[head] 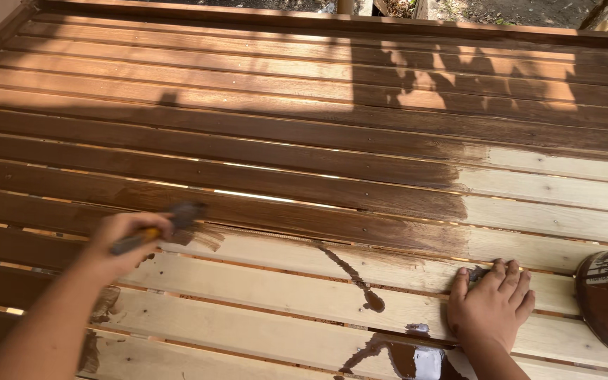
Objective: The person applies brown wood stain with a brush to the slatted surface of a large wooden bench frame, dipping the brush into an open stain can and brushing along the slats. They briefly reposition the bench and reload the brush with stain as they work across the boards.
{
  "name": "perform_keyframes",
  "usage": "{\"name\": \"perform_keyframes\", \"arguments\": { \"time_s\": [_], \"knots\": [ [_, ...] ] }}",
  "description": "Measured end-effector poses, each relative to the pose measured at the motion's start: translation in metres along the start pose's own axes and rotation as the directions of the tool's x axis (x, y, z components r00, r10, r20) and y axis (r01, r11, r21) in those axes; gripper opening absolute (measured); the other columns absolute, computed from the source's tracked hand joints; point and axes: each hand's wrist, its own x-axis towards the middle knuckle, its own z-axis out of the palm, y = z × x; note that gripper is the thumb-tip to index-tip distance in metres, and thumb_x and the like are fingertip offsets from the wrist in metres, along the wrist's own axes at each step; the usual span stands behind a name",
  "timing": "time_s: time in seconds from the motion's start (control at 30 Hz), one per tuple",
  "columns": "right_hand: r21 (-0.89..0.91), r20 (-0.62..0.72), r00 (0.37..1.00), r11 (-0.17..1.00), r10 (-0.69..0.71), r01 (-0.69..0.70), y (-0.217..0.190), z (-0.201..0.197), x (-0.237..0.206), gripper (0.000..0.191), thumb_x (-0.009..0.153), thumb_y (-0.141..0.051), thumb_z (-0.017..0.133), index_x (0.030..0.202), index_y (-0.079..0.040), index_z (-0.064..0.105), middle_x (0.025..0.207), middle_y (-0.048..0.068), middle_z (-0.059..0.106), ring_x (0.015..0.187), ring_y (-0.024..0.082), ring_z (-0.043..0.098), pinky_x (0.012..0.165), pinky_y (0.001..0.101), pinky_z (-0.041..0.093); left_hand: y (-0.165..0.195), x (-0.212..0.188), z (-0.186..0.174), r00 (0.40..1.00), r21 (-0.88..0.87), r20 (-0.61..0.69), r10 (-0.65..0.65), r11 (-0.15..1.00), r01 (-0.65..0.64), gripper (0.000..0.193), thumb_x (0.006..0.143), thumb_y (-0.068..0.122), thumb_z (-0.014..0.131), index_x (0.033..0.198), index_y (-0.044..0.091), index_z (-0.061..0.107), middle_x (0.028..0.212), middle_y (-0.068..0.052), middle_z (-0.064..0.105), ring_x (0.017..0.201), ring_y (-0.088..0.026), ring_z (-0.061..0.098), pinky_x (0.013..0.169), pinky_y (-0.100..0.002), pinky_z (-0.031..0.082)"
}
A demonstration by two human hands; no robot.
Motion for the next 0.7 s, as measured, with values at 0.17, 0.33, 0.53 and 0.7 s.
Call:
{"name": "perform_keyframes", "arguments": {
  "time_s": [0.17, 0.33, 0.53, 0.7],
  "knots": [
    [0.012, -0.011, 1.0, 1.0, 0.005, -0.004, 0.001, -0.001, -0.001, 0.079, 0.099, -0.054, 0.04, 0.154, 0.003, 0.035, 0.166, 0.021, 0.026, 0.159, 0.034, 0.01, 0.124, 0.0531, 0.004, -0.102, 0.009, -0.047, 0.856, 0.109, -0.497, 0.143, 0.989, -0.102, 0.018, 0.087, -0.001, 0.074, 0.098, 0.013, 0.078, 0.119, -0.004, 0.077, 0.108, -0.021, 0.072, 0.091, -0.036, 0.055],
    [0.005, -0.006, 1.0, 1.0, 0.004, -0.004, 0.0, -0.001, -0.001, 0.079, 0.099, -0.054, 0.04, 0.154, 0.003, 0.035, 0.166, 0.022, 0.026, 0.159, 0.034, 0.01, 0.124, 0.0534, 0.004, -0.081, 0.039, -0.022, 0.788, 0.044, -0.615, -0.011, 0.998, 0.049, 0.014, 0.092, 0.006, 0.075, 0.102, 0.015, 0.078, 0.106, -0.007, 0.077, 0.103, -0.026, 0.073, 0.093, -0.039, 0.057],
    [-0.1, 0.071, 0.997, 0.995, 0.019, -0.012, -0.001, -0.002, 0.003, 0.079, 0.101, -0.056, 0.03, 0.156, 0.001, 0.027, 0.167, 0.021, 0.017, 0.157, 0.033, 0.004, 0.121, 0.0517, 0.002, 0.06, 0.011, 0.063, 0.874, 0.114, -0.462, -0.151, 0.967, 0.227, 0.037, 0.072, 0.01, 0.089, 0.105, 0.02, 0.076, 0.11, -0.008, 0.076, 0.101, -0.028, 0.073, 0.086, -0.04, 0.059],
    [-0.105, 0.081, 0.995, 0.994, 0.052, -0.044, -0.008, -0.001, 0.001, 0.08, 0.098, -0.057, 0.029, 0.156, -0.001, 0.027, 0.167, 0.018, 0.017, 0.157, 0.03, 0.003, 0.122, 0.0486, 0.001, 0.202, -0.048, 0.156, 0.849, 0.183, -0.451, 0.275, 0.96, -0.213, 0.029, 0.062, -0.006, 0.082, 0.083, 0.013, 0.076, 0.109, -0.016, 0.074, 0.104, -0.034, 0.071, 0.092, -0.042, 0.056]
  ]
}}
